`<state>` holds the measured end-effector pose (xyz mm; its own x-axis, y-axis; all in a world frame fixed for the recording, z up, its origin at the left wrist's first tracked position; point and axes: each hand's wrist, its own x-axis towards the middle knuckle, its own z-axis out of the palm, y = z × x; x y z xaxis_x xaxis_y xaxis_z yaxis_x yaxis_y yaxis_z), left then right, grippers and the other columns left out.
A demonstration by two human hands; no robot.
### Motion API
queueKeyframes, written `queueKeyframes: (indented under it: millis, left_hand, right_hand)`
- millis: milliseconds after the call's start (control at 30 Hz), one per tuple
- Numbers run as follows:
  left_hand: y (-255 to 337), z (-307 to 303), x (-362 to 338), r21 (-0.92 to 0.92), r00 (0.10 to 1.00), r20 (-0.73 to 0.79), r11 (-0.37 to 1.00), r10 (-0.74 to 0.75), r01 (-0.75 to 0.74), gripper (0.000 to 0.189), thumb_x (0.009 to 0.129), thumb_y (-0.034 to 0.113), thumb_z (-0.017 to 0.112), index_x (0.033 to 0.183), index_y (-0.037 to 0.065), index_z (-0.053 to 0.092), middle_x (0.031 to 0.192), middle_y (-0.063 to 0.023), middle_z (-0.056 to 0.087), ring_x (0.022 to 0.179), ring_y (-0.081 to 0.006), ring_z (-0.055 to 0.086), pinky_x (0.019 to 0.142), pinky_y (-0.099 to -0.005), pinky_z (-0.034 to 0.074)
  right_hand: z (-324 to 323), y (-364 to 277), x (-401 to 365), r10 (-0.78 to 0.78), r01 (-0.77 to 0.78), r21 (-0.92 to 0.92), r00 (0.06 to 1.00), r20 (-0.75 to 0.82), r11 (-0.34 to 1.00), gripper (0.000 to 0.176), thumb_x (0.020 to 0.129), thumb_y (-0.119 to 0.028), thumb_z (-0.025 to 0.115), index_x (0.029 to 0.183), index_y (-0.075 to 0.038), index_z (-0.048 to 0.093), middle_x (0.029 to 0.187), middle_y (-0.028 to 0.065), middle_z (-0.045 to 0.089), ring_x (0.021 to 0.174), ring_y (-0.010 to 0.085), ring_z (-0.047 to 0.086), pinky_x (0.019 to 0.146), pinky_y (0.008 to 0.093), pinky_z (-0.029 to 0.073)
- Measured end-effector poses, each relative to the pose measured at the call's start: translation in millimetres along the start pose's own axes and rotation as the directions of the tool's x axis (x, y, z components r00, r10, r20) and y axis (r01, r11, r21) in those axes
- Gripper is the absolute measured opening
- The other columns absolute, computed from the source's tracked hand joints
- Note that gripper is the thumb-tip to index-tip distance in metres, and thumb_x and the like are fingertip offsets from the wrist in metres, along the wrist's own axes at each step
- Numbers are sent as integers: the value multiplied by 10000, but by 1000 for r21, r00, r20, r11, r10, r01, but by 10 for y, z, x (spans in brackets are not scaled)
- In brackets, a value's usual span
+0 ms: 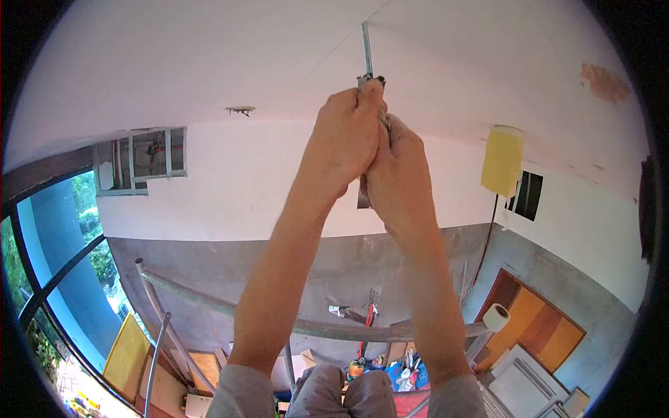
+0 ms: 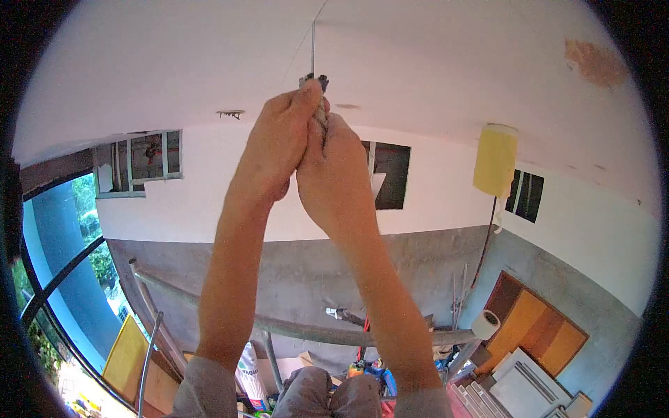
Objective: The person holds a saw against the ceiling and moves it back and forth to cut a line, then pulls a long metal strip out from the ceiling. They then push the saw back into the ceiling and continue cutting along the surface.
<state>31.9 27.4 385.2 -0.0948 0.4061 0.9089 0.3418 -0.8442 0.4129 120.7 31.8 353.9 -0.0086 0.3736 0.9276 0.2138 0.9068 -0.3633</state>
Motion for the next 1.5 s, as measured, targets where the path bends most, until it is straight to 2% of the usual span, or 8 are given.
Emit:
queueKeyframes:
  millis: [267, 433, 567, 667, 967, 1100, 1333, 1500]
  left_hand:
    - [60, -102, 466, -178, 996, 45, 980, -78, 85, 432, 968, 406, 493, 922, 2, 637, 746, -74, 586, 716, -151, 520, 709, -350, 442]
    - [16, -48, 89, -70, 996, 43, 995, -75, 78, 434, 970, 400, 488, 930, -5, 637, 779, -86, 601, 719, -162, 532, 706, -357, 448]
    - [-57, -70, 383, 16, 998, -13, 998, 62, -62, 458, 971, 410, 485, 888, -11, 644, 779, -89, 605, 714, -174, 531, 717, -359, 451]
    - [83, -105, 684, -139, 999, 8, 989, -48, 49, 481, 969, 427, 486, 869, -14, 649, 785, -97, 613, 712, -183, 530, 726, -366, 450]
    - [-106, -27, 292, -59, 999, -35, 998, -4, 2, 465, 967, 422, 493, 928, -16, 646, 807, -100, 617, 746, -173, 557, 707, -353, 443]
    - [36, -104, 667, -83, 995, 7, 992, -98, 98, 455, 964, 418, 507, 948, -17, 639, 764, -94, 591, 752, -183, 564, 718, -351, 448]
    - [-79, -36, 204, 74, 997, -60, 996, -48, 52, 479, 962, 406, 501, 1021, -51, 633, 802, -138, 621, 788, -201, 586, 777, -378, 464]
    - [-158, -148, 728, 81, 993, -1, 990, 119, -119, 518, 954, 443, 509, 1105, -40, 622, 945, -154, 654, 834, -221, 604, 812, -376, 470]
  right_hand:
    - [227, -13, 527, -93, 94, 17, 992, -80, 995, 393, 1002, -264, 405, 891, 79, 562, 790, 262, 621, 738, 396, 628, 684, 477, 475]
    - [76, -23, 71, 16, -15, 34, 1000, -17, 999, 409, 1007, -274, 396, 895, 81, 565, 792, 273, 634, 770, 412, 653, 675, 470, 485]
    - [125, -34, 333, -179, 175, -79, 983, -44, 981, 411, 1011, -269, 388, 915, 86, 572, 783, 270, 642, 733, 399, 656, 659, 465, 488]
    - [143, -193, 632, 60, -59, 116, 998, -4, 992, 428, 1004, -291, 402, 912, 91, 570, 795, 283, 640, 741, 409, 658, 661, 476, 488]
    - [134, 102, 321, -149, 150, 11, 988, -51, 989, 458, 995, -324, 421, 869, 88, 575, 768, 255, 648, 684, 349, 643, 629, 453, 482]
    - [165, -64, 654, 48, -49, 156, 999, 12, 987, 469, 1003, -325, 404, 856, 89, 568, 709, 219, 621, 619, 310, 592, 603, 449, 463]
    - [151, 59, 243, -43, 45, 171, 999, -18, 984, 441, 1009, -285, 398, 863, 95, 565, 722, 207, 617, 633, 293, 581, 620, 440, 460]
    - [301, 72, 647, -65, 66, 209, 998, -12, 976, 408, 1015, -276, 393, 865, 60, 569, 715, 170, 619, 613, 233, 585, 546, 371, 456]
